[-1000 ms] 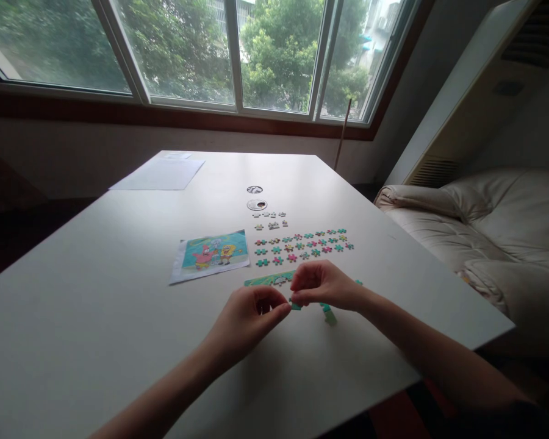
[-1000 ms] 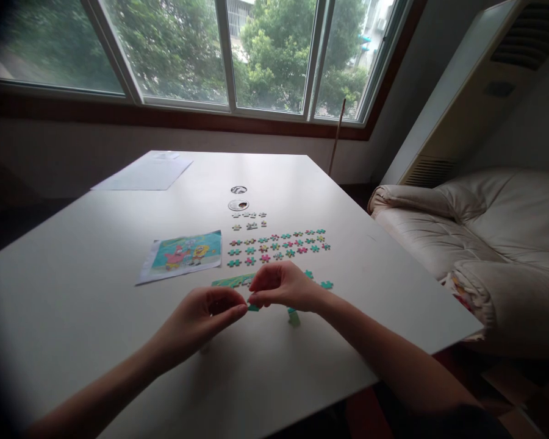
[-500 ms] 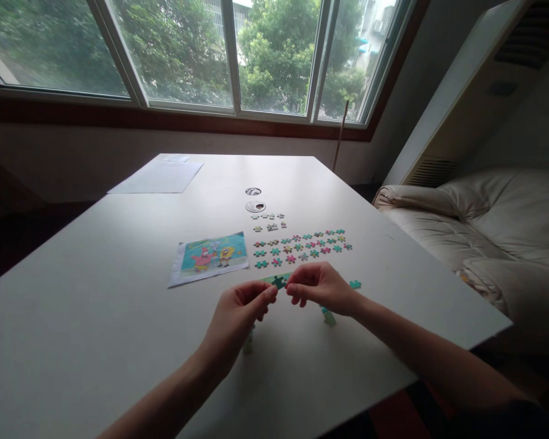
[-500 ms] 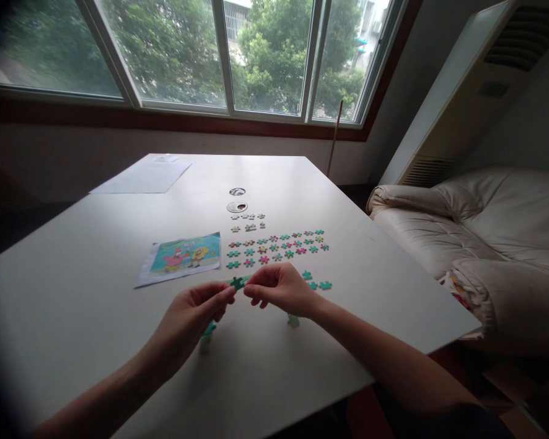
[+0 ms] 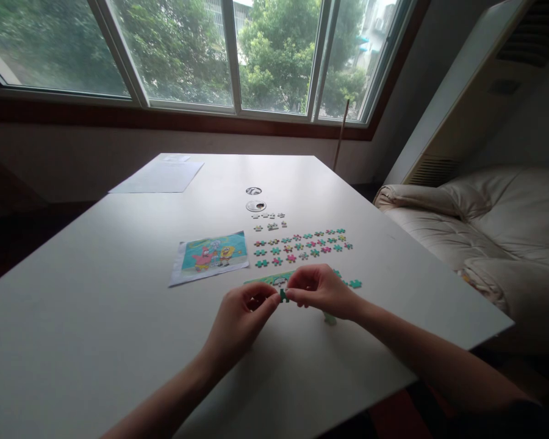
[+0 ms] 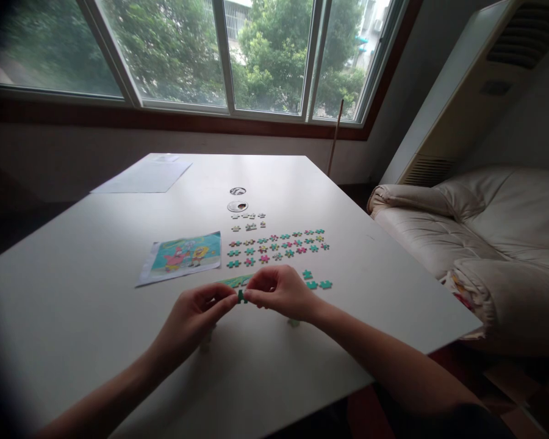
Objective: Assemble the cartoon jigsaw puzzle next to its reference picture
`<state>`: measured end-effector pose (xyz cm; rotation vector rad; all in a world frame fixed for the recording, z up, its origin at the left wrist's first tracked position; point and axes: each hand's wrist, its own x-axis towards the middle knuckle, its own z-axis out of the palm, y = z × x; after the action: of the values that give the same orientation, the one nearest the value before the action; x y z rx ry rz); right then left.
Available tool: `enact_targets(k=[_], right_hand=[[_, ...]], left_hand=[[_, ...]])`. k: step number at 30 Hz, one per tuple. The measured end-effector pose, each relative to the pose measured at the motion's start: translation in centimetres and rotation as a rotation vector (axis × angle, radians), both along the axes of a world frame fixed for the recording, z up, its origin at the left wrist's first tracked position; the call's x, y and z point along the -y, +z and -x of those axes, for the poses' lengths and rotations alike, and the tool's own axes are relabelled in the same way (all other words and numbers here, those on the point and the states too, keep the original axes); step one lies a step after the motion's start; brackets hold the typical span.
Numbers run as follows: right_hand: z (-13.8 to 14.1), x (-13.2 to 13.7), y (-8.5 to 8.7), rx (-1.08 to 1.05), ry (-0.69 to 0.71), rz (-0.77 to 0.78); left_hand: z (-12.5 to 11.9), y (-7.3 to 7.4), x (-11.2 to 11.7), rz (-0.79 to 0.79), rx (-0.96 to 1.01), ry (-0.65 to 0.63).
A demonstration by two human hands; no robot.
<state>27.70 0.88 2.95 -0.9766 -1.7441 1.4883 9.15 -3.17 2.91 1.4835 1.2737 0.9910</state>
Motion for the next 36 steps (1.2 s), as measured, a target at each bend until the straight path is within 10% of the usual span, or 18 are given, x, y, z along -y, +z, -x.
enact_targets(k=[11,28,36], right_hand=[[-0.4,0.0,-0.3,0.155,-0.080,-0.686],[-1.4,-0.8,0.0,0.270,-0.188,-0.881],[-4.3,-3.6,1.8,0.487,-0.109,-0.859]], left_hand=[[0.1,0.0,-0.3,0.004,0.087,0.092],[0.5,-0.4,-0.2,-0.151,-0.160,0.051],[-1.5,-0.3,2.1,-0.478,-0.573,-0.309]])
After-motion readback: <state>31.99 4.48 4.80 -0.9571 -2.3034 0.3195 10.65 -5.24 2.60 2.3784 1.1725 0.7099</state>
